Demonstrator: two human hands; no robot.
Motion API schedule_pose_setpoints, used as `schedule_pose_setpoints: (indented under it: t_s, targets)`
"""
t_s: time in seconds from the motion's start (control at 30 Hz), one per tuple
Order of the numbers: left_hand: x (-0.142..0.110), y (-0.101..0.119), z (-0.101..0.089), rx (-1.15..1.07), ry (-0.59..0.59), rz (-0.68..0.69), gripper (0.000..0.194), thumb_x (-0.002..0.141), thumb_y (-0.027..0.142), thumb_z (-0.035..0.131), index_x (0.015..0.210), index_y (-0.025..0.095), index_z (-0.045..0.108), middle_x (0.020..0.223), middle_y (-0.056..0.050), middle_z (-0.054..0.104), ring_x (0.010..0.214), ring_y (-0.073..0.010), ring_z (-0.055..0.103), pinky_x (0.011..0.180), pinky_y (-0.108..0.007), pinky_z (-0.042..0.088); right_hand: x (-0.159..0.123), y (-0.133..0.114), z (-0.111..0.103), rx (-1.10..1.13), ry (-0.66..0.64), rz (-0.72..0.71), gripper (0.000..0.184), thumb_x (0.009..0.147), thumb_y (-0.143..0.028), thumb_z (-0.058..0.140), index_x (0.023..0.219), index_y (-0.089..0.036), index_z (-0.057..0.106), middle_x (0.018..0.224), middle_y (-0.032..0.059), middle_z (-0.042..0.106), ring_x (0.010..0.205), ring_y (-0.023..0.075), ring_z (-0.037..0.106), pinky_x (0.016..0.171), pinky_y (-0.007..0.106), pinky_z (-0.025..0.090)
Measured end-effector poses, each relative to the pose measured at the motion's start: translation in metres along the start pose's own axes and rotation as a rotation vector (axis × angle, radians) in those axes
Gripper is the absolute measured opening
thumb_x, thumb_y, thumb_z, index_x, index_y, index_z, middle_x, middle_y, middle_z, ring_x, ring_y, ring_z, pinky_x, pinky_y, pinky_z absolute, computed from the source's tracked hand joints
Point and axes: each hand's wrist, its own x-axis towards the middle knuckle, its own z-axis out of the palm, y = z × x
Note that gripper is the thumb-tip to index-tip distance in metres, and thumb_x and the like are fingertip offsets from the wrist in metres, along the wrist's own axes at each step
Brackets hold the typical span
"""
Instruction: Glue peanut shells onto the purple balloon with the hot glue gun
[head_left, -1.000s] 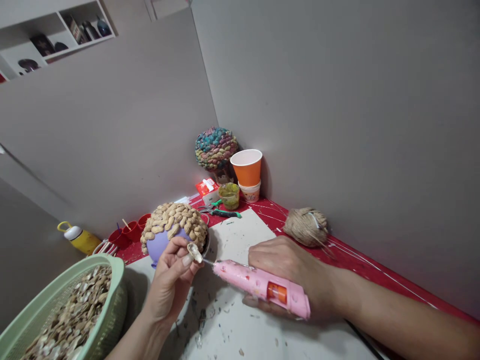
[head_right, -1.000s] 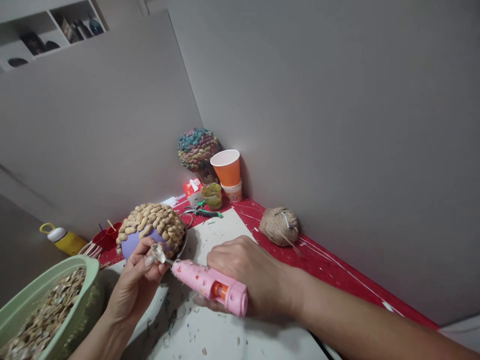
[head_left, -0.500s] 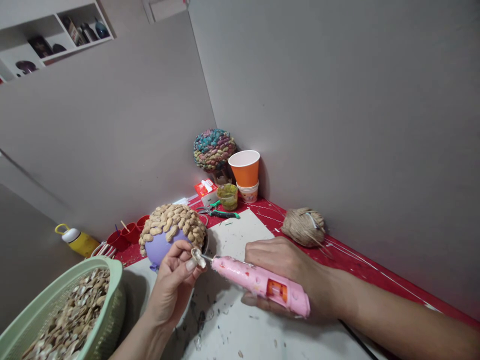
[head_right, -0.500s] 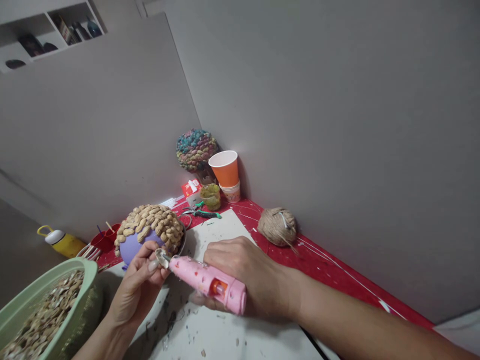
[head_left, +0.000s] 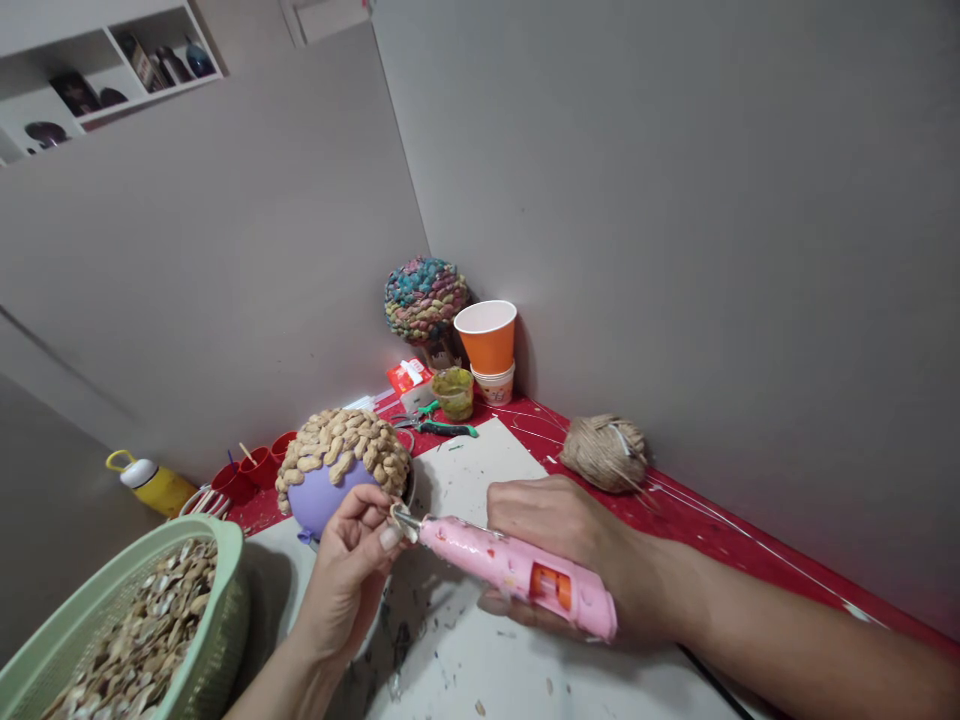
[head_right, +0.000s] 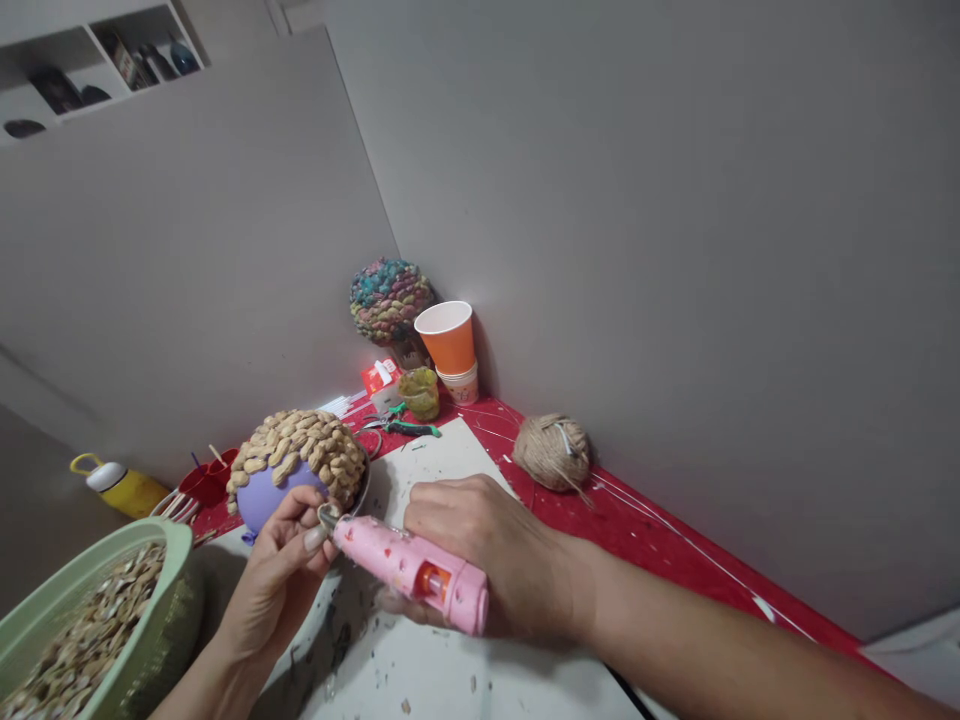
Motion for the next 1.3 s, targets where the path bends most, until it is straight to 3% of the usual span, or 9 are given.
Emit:
schedule_pose_setpoints:
  t_s: [0.27,1.3]
  targets:
    - [0.0004,0.0003,0.0008,0.022,0.016,0.003,0.028,0.068,0.018,0.083,0.088,0.019,0.064,0.083,0.000,0.065,0.072,-0.0106,0.059,0.070,-0.021,0.048,0.0001,0.0004,-0.0005,-0.011,-0.056,0.023,0.045,0.100,-0.048,0.040,0.066,-0.019,0.047,0.061,0.0003,0.049,0.056,0.0137,0.044,0.052,0.028,0.027]
    - [0.0019,0.0008,-0.0013,0.023,0.016,0.029,0.026,0.071,0.017,0.081,0.090,0.019,0.064,0.082,0.000,0.063,0.071,-0.0099,0.058,0.068,-0.021,0.049,0.0003,0.0002,0.0000,-0.082,-0.078,0.023,0.051,0.100,-0.051,0.035,0.065,-0.018,0.050,0.059,0.0005,0.052,0.053,0.0125,0.042,0.051,0.028,0.024]
